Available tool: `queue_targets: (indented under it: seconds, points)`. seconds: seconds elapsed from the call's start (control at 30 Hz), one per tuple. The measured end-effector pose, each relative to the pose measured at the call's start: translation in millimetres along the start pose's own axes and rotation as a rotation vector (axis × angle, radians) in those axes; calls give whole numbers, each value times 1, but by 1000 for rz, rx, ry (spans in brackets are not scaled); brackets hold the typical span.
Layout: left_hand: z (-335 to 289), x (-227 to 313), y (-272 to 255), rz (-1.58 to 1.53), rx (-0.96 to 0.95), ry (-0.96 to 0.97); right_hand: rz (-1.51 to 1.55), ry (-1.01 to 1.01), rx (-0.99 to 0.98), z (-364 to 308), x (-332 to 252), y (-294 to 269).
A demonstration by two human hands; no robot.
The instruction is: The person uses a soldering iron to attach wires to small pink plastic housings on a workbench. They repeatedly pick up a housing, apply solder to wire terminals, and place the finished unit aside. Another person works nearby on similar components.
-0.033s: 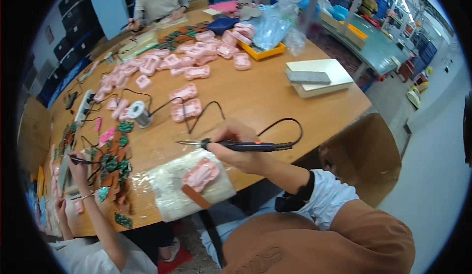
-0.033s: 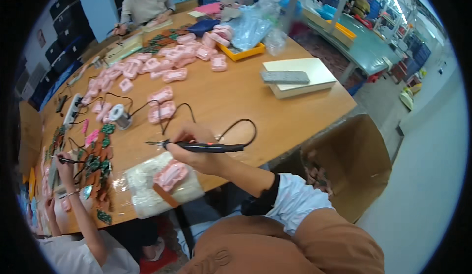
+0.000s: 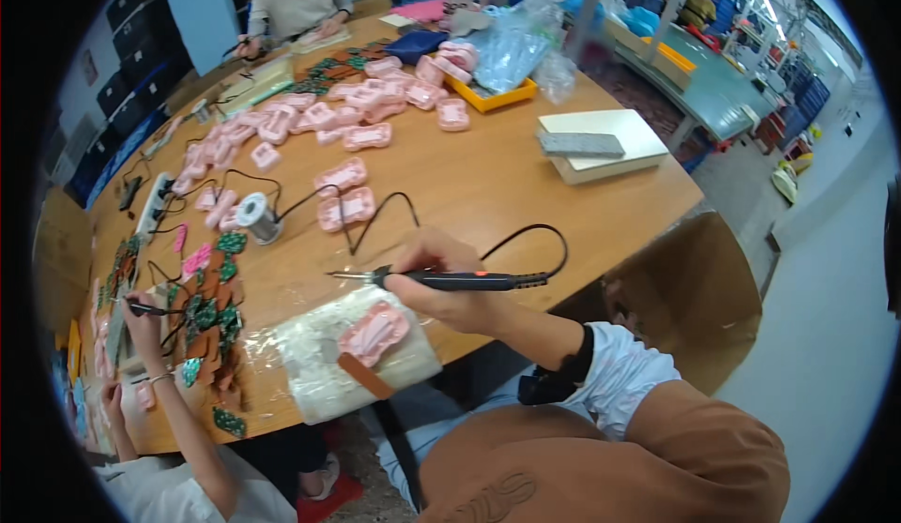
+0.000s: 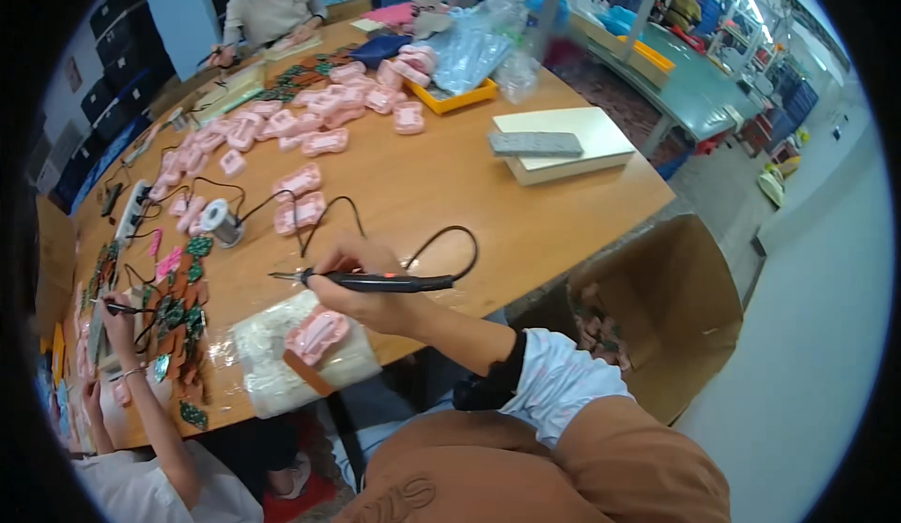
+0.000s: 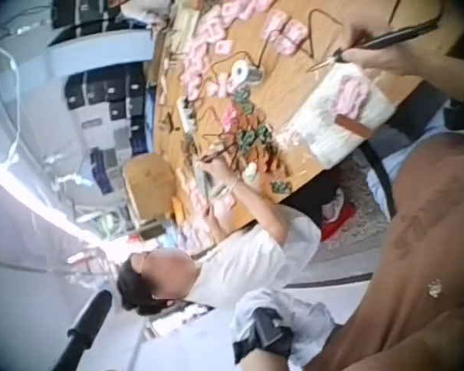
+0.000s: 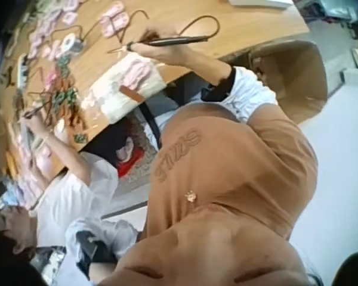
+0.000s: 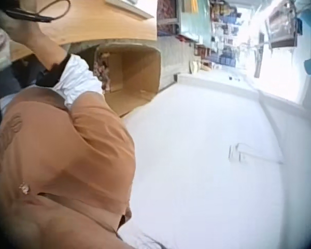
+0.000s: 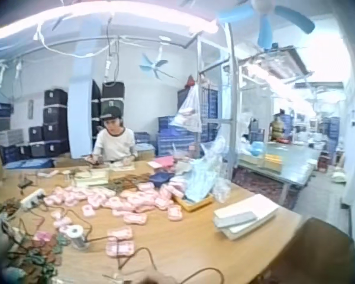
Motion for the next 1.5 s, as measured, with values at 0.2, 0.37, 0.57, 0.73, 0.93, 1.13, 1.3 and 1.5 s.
queue_targets:
  seconds: [0.2,0.37,0.57,0.73,0.93,1.13,1.3,1.5]
  points:
    - [37,-1,19,-3,-53,-11,51,41,-64,-5,-3,-2]
    - [35,-4,-1,-75,2,-20,1,41,-17,-10,3,-20]
    - [-74,27,-122,-549,484,42,196,27,69,-26,11,-32]
    - [-149,103,-119,-1047,648,205,214,52,69,-34,15,-55]
    - [-106,150,12,-979,488,17,355,140,161,-34,47,-79]
    - [-100,137,97,-1058,458,-203,288,44,153,-13,46,-77]
    - [-99,131,118,-1066,440,-232,327,-4,158,13,53,-79]
    - [-96,138,114,-951,400,-154,64,-124,215,10,50,-78]
Point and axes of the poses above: each hand's wrist, its own z-axis towards the middle knuckle, its own y-axis out of the palm, x = y × z, the point moved 10 cm from there along z, towards the middle knuckle, and after that the axes turned 11 degrees about -x, right-handed, at the moved point
